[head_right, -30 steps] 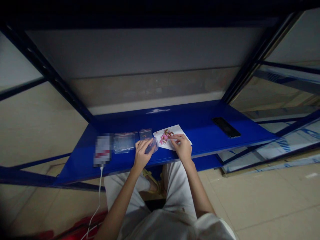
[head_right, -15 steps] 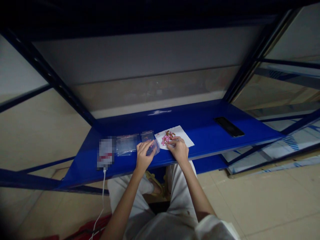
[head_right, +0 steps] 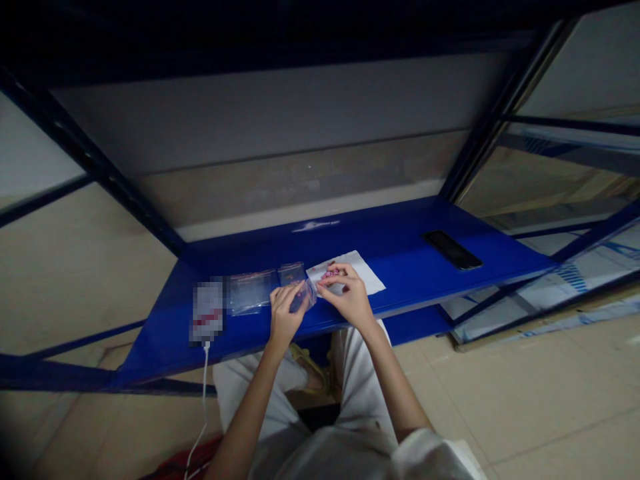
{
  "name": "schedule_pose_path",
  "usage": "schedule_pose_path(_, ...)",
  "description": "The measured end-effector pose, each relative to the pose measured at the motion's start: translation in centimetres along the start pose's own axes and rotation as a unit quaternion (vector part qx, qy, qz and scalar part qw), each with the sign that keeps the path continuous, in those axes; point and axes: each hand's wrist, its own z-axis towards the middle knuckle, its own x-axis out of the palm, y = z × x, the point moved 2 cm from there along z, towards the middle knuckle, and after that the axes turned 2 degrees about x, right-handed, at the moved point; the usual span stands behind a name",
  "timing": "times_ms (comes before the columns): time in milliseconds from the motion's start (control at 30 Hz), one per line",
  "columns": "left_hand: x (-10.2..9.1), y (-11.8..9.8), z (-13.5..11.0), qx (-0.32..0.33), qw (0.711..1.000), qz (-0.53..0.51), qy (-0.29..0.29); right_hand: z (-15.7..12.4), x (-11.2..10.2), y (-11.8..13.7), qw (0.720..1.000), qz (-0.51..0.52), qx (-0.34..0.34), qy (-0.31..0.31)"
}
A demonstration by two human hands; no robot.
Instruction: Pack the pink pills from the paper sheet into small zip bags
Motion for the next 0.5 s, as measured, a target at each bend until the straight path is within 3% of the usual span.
schedule_pose_path(100,0.0,0.0,0.0,0.009,1.0,-0.002,0.008,0.0,0.8,0.4,0.998,-0.006,-0.03,0.048)
schedule_pose_path(300,0.1,0.2,-0.2,0.003,1.0,-0.008,0.014,0.2,2.0,0.6,0.995,0.009,-0.047,0.084)
schedule_pose_path(400,0.1,0.3,-0.1,-0.007,1.0,-0.012,-0.004,0.4,1.8,0.3,0.996,0.05,-0.017,0.065)
schedule_pose_path(500,0.2,0.4,0.0,-0.012,1.0,-0.017,-0.012,0.4,0.5,-1.4,0.999,0.027,0.029,0.001)
